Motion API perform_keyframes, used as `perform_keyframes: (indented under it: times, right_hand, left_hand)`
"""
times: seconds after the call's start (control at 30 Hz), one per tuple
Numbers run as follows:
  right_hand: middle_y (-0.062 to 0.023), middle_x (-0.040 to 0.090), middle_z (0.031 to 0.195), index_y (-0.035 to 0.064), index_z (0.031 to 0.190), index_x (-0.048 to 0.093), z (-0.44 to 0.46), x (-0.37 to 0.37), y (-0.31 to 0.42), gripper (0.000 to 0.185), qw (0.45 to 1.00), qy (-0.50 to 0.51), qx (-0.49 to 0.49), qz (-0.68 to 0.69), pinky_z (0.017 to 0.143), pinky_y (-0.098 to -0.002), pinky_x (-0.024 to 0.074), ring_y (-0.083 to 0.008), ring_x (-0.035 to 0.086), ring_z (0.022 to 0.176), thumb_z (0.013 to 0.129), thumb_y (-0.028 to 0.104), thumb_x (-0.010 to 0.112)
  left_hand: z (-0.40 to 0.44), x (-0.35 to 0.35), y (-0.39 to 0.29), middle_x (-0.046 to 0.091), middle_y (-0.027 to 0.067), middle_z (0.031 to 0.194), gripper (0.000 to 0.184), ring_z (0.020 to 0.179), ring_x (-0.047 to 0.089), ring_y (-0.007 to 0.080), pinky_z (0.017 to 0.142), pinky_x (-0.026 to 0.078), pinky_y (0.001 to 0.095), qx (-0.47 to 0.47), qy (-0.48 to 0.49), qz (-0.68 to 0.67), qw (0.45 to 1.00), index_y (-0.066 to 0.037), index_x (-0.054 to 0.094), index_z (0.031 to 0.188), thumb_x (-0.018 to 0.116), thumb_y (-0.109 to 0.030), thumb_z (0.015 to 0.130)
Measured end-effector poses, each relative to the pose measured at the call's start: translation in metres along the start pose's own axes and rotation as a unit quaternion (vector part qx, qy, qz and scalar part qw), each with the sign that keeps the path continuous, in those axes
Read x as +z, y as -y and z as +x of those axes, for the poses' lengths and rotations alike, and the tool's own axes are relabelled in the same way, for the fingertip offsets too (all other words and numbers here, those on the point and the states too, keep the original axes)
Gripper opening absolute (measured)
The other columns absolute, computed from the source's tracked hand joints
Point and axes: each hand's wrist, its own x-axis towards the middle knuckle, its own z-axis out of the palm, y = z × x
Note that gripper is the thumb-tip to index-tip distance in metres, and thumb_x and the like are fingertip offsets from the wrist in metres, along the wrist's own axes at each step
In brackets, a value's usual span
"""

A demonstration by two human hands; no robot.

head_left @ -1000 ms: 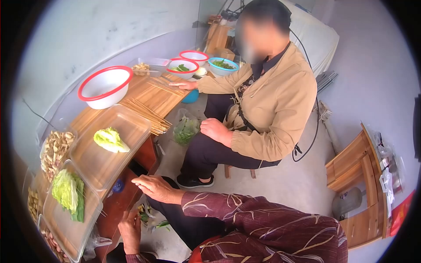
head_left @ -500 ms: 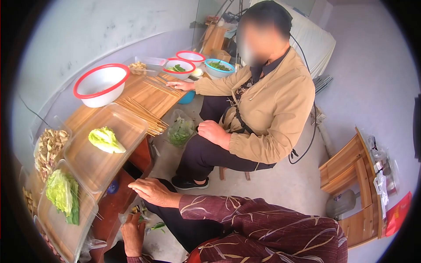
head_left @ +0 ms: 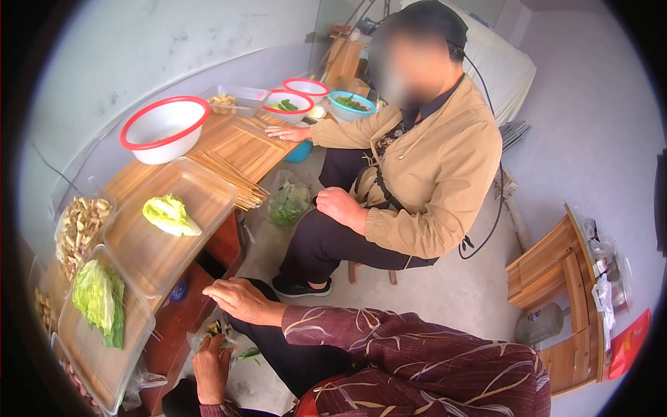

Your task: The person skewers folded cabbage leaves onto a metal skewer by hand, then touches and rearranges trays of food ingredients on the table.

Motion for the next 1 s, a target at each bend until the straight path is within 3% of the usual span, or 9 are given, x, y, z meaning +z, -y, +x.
perform_keyframes:
  times: [0.33,0.53,0.73,0.8,0.83,0.9,1.0]
  right_hand:
    - [-0.0084,0.062,0.089,0.0058,0.104,0.061,0.004,-0.005,0.006,0.022,0.999,-0.039,-0.023,-0.004,0.067,-0.0392,0.0500,-0.0290,0.063,0.077,0.082,0.002,0.063]
    - [-0.0094,0.063,0.087,0.0076,0.102,0.061,0.003,0.001,0.005,0.015,0.999,-0.040,0.009,0.029,0.065,-0.0397,0.0502,-0.0306,0.063,0.075,0.087,0.006,0.062]
    - [-0.0065,0.064,0.096,0.0008,0.108,0.061,0.010,-0.013,-0.027,0.016,0.964,-0.055,0.090,0.245,0.075,-0.0298,0.0528,-0.0134,0.064,0.082,0.095,0.005,0.054]
    - [-0.0058,0.066,0.099,0.0026,0.111,0.060,0.012,-0.028,-0.058,0.019,0.900,-0.094,0.230,0.357,0.074,-0.0257,0.0510,-0.0126,0.065,0.080,0.098,0.015,0.052]
    - [-0.0074,0.066,0.098,0.0045,0.109,0.060,0.013,-0.035,-0.081,0.019,0.841,-0.132,0.293,0.435,0.071,-0.0268,0.0515,-0.0142,0.066,0.079,0.096,0.018,0.055]
    - [-0.0095,0.066,0.096,0.0055,0.106,0.059,0.014,-0.052,-0.115,0.021,0.759,-0.215,0.408,0.460,0.068,-0.0321,0.0533,-0.0187,0.067,0.077,0.092,0.021,0.062]
    - [-0.0081,0.065,0.094,0.0088,0.104,0.057,0.009,-0.057,-0.174,0.022,0.696,-0.270,0.466,0.475,0.066,-0.0339,0.0530,-0.0204,0.065,0.076,0.090,0.022,0.066]
  left_hand:
    - [0.001,0.004,0.004,0.063,0.0179,0.096,0.034,0.083,0.063,0.0391,0.068,0.050,0.0451,-0.011,0.007,0.003,1.000,-0.005,0.063,0.107,0.073,-0.008,0.075]
    - [0.003,0.007,0.005,0.063,0.0158,0.094,0.032,0.083,0.064,0.0374,0.069,0.051,0.0442,-0.010,-0.004,0.003,1.000,-0.006,0.063,0.107,0.072,-0.010,0.077]
    - [0.000,0.011,0.013,0.064,0.0158,0.094,0.031,0.084,0.064,0.0374,0.069,0.051,0.0438,-0.013,-0.001,-0.001,1.000,-0.006,0.063,0.107,0.072,-0.010,0.078]
    - [0.000,0.011,0.013,0.064,0.0160,0.095,0.030,0.084,0.064,0.0375,0.069,0.051,0.0437,-0.005,-0.010,0.007,1.000,-0.005,0.063,0.107,0.071,-0.010,0.078]
    - [0.000,0.011,0.013,0.064,0.0160,0.095,0.030,0.084,0.064,0.0375,0.069,0.051,0.0437,-0.008,-0.009,0.008,1.000,-0.005,0.063,0.107,0.071,-0.010,0.078]
    - [0.001,0.012,0.013,0.064,0.0157,0.095,0.030,0.083,0.064,0.0368,0.069,0.051,0.0433,-0.007,-0.011,0.003,1.000,-0.006,0.064,0.107,0.071,-0.011,0.078]
    - [0.003,0.013,0.014,0.065,0.0149,0.094,0.030,0.082,0.065,0.0352,0.068,0.051,0.0427,-0.008,-0.006,0.011,1.000,-0.007,0.064,0.106,0.072,-0.012,0.078]
